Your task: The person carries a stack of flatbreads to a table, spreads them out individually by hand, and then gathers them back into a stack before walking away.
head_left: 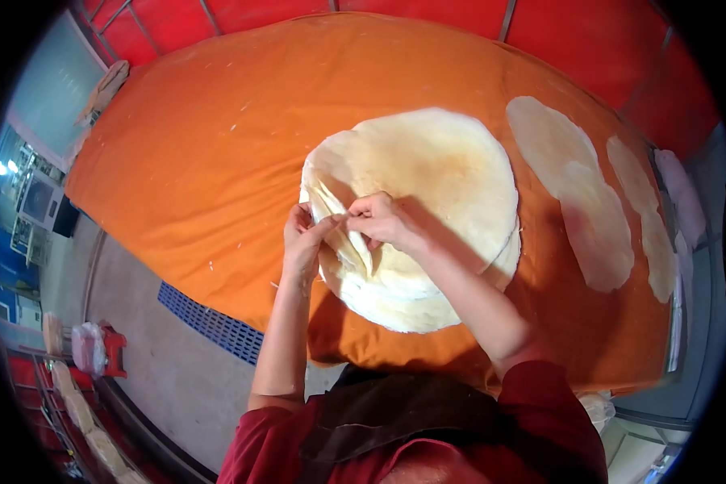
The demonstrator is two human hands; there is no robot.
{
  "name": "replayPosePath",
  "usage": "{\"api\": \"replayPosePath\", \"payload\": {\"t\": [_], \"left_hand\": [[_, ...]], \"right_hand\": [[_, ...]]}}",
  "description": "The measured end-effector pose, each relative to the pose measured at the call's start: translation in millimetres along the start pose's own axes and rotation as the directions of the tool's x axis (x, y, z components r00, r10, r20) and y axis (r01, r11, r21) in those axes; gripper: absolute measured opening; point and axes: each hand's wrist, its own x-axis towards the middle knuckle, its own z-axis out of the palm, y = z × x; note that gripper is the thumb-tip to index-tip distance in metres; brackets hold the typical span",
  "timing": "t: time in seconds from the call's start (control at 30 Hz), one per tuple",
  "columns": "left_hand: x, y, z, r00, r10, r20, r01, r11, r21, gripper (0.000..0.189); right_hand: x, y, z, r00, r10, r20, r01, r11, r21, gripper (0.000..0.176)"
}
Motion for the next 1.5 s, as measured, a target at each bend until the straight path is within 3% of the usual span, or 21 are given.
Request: {"api": "replayPosePath", "payload": {"t": [0.07, 0.2, 0.3, 0.47, 0.63, 0.67, 0.7, 0.73, 0.77, 0.8, 0.87, 0.97, 1.03, 1.07, 1.13, 1.23, 1.3, 1.33, 1.37, 1.43, 1.5], "left_hand": [[-1.2, 1.4, 5.4, 0.995, 0.048, -0.092, -0.027, 0.975, 0.219, 0.027], [7.2, -11.6, -25.7, 0.994, 0.069, -0.085, -0.027, 0.906, 0.422, 0.025], [13.9, -28.2, -48.7, 0.975, 0.221, -0.017, -0.187, 0.863, 0.469, 0.022], [13.4, -4.0, -34.9, 0.996, -0.044, 0.074, 0.017, 0.942, 0.335, 0.017], [30.9, 6.2, -71.1, 0.843, -0.301, 0.446, 0.393, 0.911, -0.127, 0.02], [33.1, 10.8, -68.2, 0.814, -0.331, 0.477, 0.431, 0.895, -0.116, 0.022], [34.5, 10.7, -63.4, 0.84, -0.34, 0.422, 0.401, 0.914, -0.062, 0.024], [33.6, 10.7, -56.9, 0.866, -0.343, 0.365, 0.372, 0.928, -0.009, 0.025], [32.9, 10.0, -52.3, 0.889, -0.342, 0.305, 0.345, 0.938, 0.045, 0.027], [33.7, 8.7, -48.2, 0.898, -0.341, 0.279, 0.321, 0.94, 0.118, 0.028], [37.7, 6.2, -38.9, 0.918, -0.327, 0.225, 0.267, 0.927, 0.262, 0.031], [33.3, 2.0, -10.7, 0.972, -0.178, 0.152, 0.115, 0.929, 0.351, 0.029], [31.2, 1.3, -0.5, 0.985, -0.094, 0.145, 0.027, 0.911, 0.411, 0.023], [35.4, -0.4, -2.6, 0.981, -0.087, 0.173, 0.005, 0.905, 0.426, 0.021], [33.7, -4.0, -2.3, 0.988, -0.106, 0.108, 0.062, 0.933, 0.354, 0.02], [23.9, -4.3, -7.3, 0.986, -0.148, -0.072, 0.164, 0.937, 0.308, 0.023], [30.4, -14.5, -38.3, 0.989, -0.148, -0.008, 0.147, 0.968, 0.202, 0.016], [30.9, -18.4, -45.4, 0.988, -0.142, 0.056, 0.133, 0.981, 0.143, 0.015], [23.7, -10.0, -23.9, 0.989, -0.144, -0.044, 0.147, 0.986, 0.082, 0.013], [16.2, -0.5, 3.9, 0.966, -0.153, -0.207, 0.16, 0.987, 0.018, 0.007], [20.5, -7.5, -15.0, 0.98, -0.144, -0.136, 0.153, 0.986, 0.06, 0.007]], "right_hand": [[2.5, 5.2, -3.7, 0.991, -0.1, -0.088, 0.078, 0.97, -0.229, 0.016], [-31.9, -18.0, -65.6, 0.825, -0.148, -0.546, 0.386, 0.852, 0.353, 0.003], [-133.5, -44.6, -172.7, 0.568, -0.322, -0.757, 0.662, 0.726, 0.188, 0.005], [-389.8, -25.2, -265.8, 0.067, -0.352, -0.933, 0.355, 0.883, -0.308, 0.021], [-576.2, 98.5, -277.2, -0.387, -0.121, -0.914, 0.128, 0.975, -0.184, 0.016], [-595.8, 115.6, -275.0, -0.495, -0.001, -0.869, -0.098, 0.994, 0.055, 0.016], [-595.6, 118.4, -263.0, -0.524, -0.083, -0.847, -0.565, 0.779, 0.273, 0.02], [-588.9, 115.2, -255.6, -0.503, -0.169, -0.848, -0.842, 0.32, 0.435, 0.024], [-575.3, 113.3, -259.2, -0.41, -0.232, -0.882, -0.891, 0.309, 0.333, 0.023], [-540.4, 99.7, -266.9, -0.249, -0.256, -0.934, -0.838, 0.54, 0.076, 0.021], [-437.6, 59.7, -267.5, 0.123, -0.191, -0.974, -0.384, 0.896, -0.224, 0.019], [-228.8, 16.6, -190.9, 0.701, -0.139, -0.699, 0.068, 0.989, -0.128, 0.018], [-113.6, 14.5, -106.2, 0.87, -0.29, -0.399, 0.26, 0.957, -0.128, 0.054], [-76.8, 12.9, -68.8, 0.771, -0.585, -0.25, 0.401, 0.752, -0.523, 0.055], [-35.6, -1.3, -16.5, 0.863, -0.459, -0.211, 0.259, 0.76, -0.596, 0.04], [-15.1, -4.4, -9.6, 0.98, -0.102, -0.169, 0.104, 0.995, 0.005, 0.019], [-4.5, 21.0, -32.7, 0.938, -0.271, -0.215, 0.305, 0.942, 0.141, 0.016], [-20.9, 7.7, -63.2, 0.972, -0.137, -0.19, 0.175, 0.963, 0.204, 0.014], [-14.7, 22.4, -94.1, 0.956, -0.176, -0.235, 0.261, 0.876, 0.406, 0.019], [-42.8, 1.5, -163.0, 0.924, -0.125, -0.362, 0.255, 0.906, 0.337, 0.019], [-87.8, -6.5, -237.7, 0.81, -0.279, -0.516, 0.428, 0.882, 0.195, 0.018]]}}
